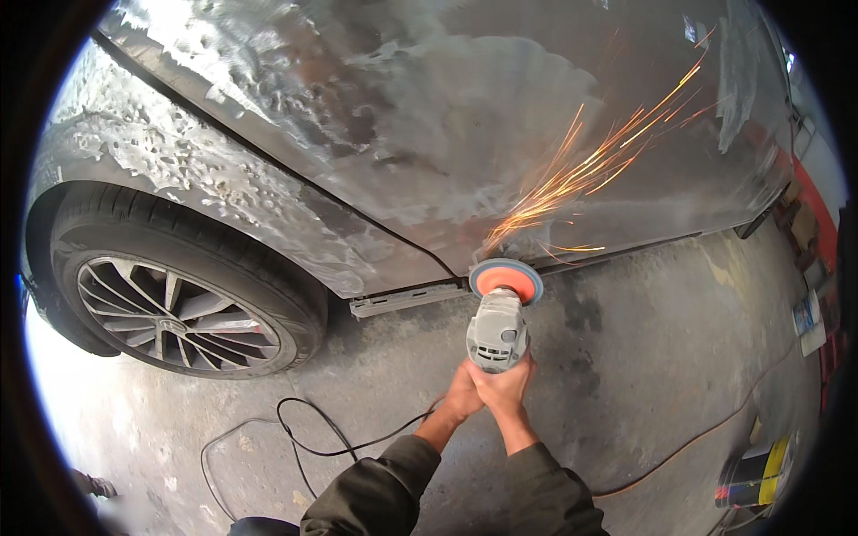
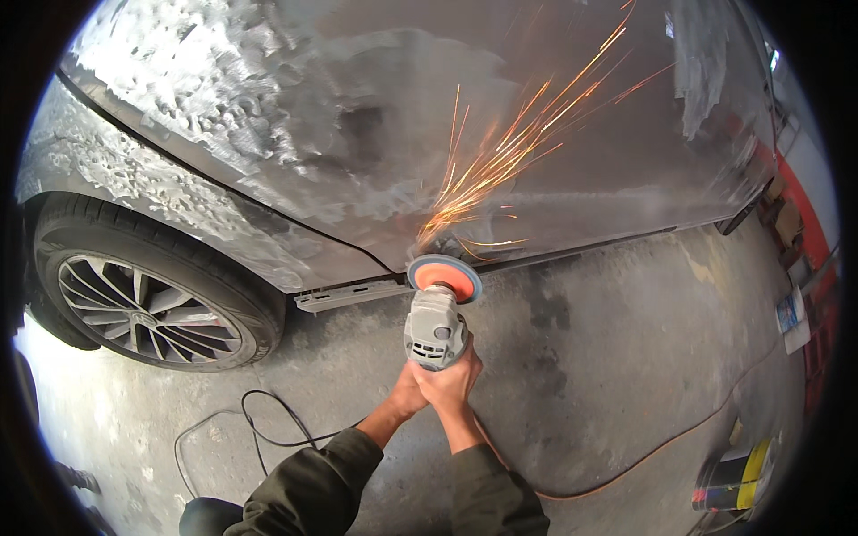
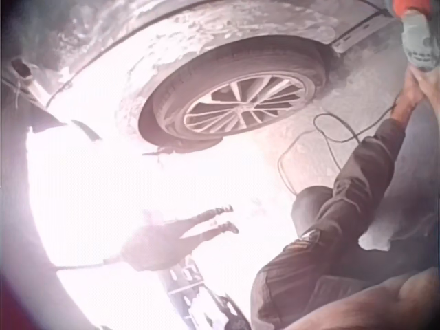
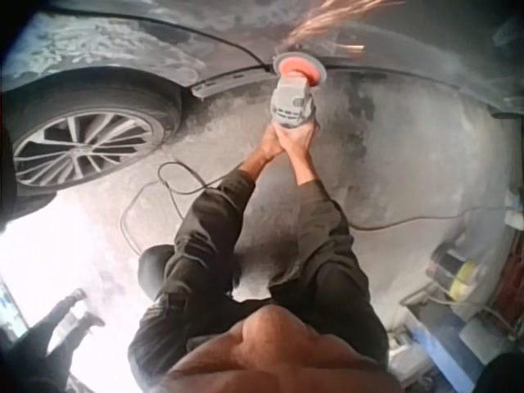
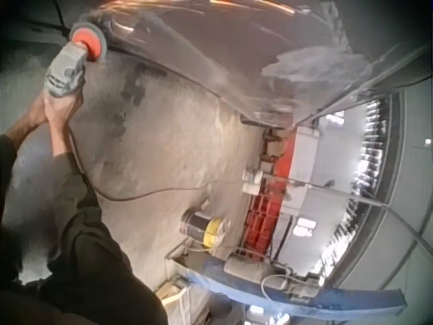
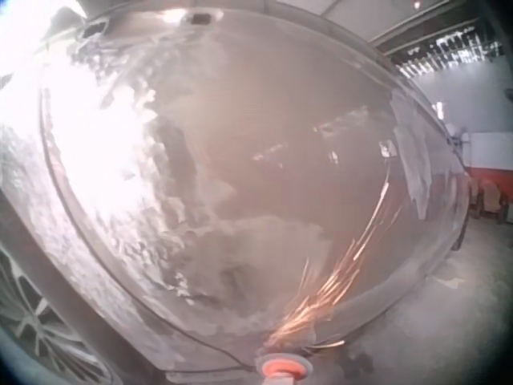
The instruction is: The person uses an angle grinder to remove paint and smooth the surface of a car door and rear quarter panel. Sparks are visible as the tool abrades the metal. The person moves the grinder across different sections of the damaged area.
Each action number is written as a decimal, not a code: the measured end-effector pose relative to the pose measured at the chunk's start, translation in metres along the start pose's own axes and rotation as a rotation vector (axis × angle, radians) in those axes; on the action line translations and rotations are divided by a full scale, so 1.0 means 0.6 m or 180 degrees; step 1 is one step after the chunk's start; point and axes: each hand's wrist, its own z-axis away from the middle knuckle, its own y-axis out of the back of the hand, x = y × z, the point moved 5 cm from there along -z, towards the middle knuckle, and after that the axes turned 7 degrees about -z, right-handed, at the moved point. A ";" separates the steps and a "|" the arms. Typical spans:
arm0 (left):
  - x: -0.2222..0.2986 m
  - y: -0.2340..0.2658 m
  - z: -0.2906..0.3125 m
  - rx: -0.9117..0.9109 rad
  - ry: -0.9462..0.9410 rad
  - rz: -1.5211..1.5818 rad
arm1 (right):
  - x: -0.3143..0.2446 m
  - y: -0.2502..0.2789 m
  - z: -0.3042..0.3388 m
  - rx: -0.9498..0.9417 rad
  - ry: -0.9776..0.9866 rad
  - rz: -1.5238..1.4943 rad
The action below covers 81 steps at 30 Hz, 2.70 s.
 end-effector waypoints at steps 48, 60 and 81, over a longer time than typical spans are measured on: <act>-0.016 -0.023 -0.005 0.0033 0.0459 -0.0214 | 0.082 0.017 0.015 0.0132 -0.0710 -0.0162; 0.001 -0.014 0.007 0.0053 0.0456 0.0091 | 0.041 0.007 0.011 -0.0019 -0.0485 -0.0193; 0.003 -0.010 0.003 0.0152 0.0298 -0.0261 | 0.059 0.010 0.013 0.0111 -0.0844 -0.0338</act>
